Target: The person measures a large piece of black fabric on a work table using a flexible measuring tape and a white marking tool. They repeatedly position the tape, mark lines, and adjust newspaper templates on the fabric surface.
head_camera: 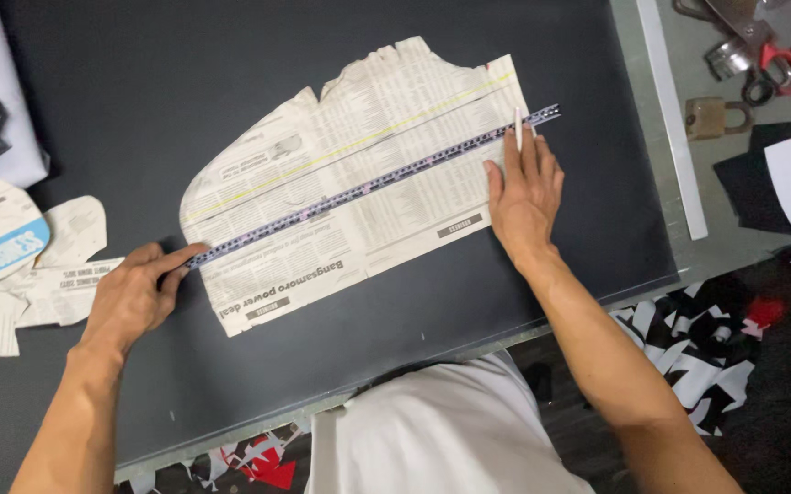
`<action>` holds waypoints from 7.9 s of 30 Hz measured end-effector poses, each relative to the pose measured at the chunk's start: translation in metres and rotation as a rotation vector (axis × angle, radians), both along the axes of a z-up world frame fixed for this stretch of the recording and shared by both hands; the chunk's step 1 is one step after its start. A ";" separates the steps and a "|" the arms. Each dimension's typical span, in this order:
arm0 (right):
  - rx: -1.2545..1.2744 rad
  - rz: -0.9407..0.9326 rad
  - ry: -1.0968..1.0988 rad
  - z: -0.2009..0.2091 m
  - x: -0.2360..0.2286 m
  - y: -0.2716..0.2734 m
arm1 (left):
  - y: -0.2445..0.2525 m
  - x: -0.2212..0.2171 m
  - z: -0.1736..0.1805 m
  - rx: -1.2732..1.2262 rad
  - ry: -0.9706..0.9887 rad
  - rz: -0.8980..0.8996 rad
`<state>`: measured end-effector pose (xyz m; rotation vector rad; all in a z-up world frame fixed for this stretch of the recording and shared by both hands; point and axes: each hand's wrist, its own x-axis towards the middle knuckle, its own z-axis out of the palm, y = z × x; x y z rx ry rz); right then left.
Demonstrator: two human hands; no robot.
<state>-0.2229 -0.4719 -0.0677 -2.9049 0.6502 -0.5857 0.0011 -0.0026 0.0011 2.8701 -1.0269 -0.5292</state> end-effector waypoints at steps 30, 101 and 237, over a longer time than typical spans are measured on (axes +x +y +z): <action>0.115 -0.005 0.044 0.012 0.002 -0.003 | 0.000 -0.003 -0.004 0.038 -0.063 -0.008; -0.144 0.188 0.163 -0.035 -0.028 -0.046 | 0.017 0.007 -0.019 -0.177 0.088 0.027; 0.748 0.988 0.056 0.003 0.498 0.221 | 0.095 -0.276 -0.063 -0.585 0.111 1.715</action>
